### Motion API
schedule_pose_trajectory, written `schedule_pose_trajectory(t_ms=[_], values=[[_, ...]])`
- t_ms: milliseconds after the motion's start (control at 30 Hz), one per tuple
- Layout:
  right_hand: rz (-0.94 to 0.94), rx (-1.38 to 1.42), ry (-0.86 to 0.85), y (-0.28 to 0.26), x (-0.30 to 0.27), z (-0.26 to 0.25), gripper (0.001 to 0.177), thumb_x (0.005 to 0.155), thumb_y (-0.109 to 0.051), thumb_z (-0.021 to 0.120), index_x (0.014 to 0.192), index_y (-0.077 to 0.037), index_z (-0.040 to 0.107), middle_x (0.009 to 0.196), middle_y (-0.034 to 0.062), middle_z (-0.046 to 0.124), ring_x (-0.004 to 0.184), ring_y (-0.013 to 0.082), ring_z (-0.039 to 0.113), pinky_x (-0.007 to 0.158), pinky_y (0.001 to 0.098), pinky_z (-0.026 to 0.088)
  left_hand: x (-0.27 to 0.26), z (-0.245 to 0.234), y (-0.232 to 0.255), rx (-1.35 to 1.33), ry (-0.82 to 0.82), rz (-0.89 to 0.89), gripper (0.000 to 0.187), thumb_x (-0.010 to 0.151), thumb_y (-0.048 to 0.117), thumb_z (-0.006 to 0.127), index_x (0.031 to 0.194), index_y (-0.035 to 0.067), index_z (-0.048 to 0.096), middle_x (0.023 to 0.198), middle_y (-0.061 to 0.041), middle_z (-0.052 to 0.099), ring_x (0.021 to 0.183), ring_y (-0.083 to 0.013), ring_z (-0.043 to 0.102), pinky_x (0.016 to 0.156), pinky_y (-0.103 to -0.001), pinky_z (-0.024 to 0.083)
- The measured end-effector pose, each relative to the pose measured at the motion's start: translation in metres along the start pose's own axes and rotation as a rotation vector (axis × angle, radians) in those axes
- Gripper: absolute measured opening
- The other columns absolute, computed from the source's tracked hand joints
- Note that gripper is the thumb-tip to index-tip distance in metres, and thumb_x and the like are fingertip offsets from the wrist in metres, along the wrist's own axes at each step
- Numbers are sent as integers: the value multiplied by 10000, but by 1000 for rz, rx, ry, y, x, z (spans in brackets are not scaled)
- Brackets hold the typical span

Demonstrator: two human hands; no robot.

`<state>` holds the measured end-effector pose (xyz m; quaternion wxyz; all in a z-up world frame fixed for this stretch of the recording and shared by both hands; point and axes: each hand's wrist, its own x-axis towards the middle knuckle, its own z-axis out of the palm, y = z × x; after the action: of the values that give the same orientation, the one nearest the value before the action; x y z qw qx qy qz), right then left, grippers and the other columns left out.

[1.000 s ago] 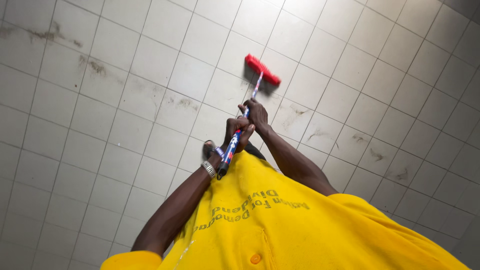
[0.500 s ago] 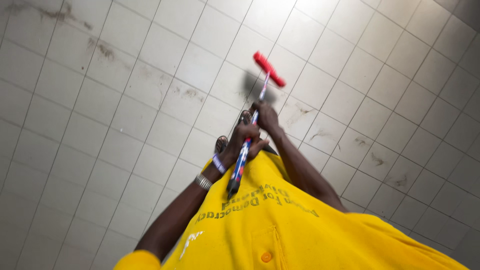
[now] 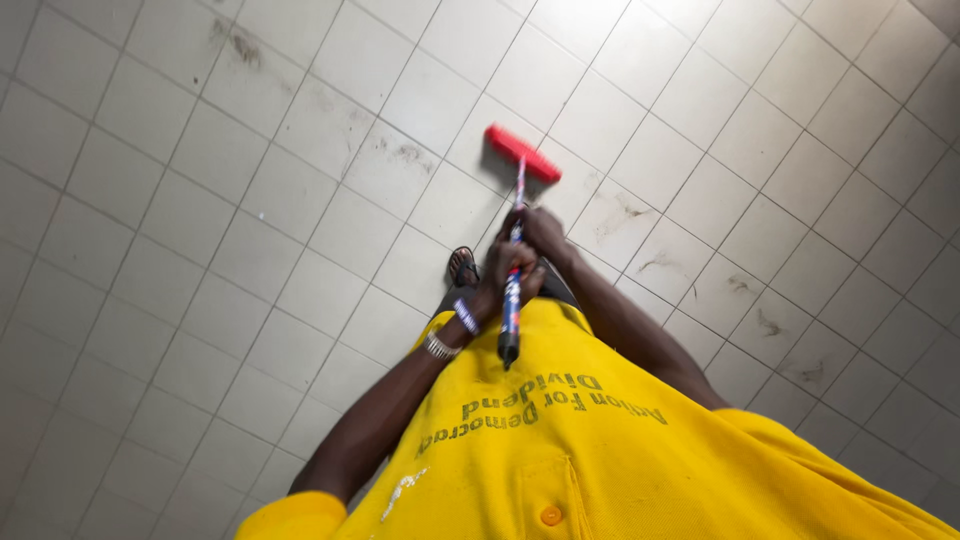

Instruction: The person sweeps debris across a tiled floor using a red broom, moving the broom back and forth to gather the dirt into a central area.

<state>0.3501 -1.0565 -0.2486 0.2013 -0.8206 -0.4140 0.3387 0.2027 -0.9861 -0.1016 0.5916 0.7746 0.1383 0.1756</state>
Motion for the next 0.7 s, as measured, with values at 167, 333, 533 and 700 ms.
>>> schedule_pose_trajectory(t_ms=[167,333,533,700], values=[[-116,-47,-43,-63,-38,13,149,880,-262,729,818,-134,774,709,72,706,750,303,712,813,499,508,-43,-52,63,-63,28,8,385,747,62,742,628,52,376,540,-88,412,467,-203,439,504,-336,331],[-182,-176,98,-46,-62,-27,67,761,-166,732,812,-159,774,739,98,723,747,334,701,860,538,492,-19,-37,69,-177,-121,211,376,730,33,720,586,89,377,531,-62,436,470,-194,457,515,-327,360],[135,-217,145,74,-71,-76,121,890,-280,755,913,-162,768,911,176,744,853,375,705,781,502,529,32,76,5,-261,-196,176,313,696,7,685,614,53,386,534,-82,423,461,-181,416,485,-326,337],[137,-83,82,174,-90,-78,199,819,-195,745,1006,-126,743,947,187,731,896,382,701,747,490,543,41,173,-15,-288,-170,200,258,678,26,674,631,43,421,552,-76,502,483,-152,438,487,-306,372]])
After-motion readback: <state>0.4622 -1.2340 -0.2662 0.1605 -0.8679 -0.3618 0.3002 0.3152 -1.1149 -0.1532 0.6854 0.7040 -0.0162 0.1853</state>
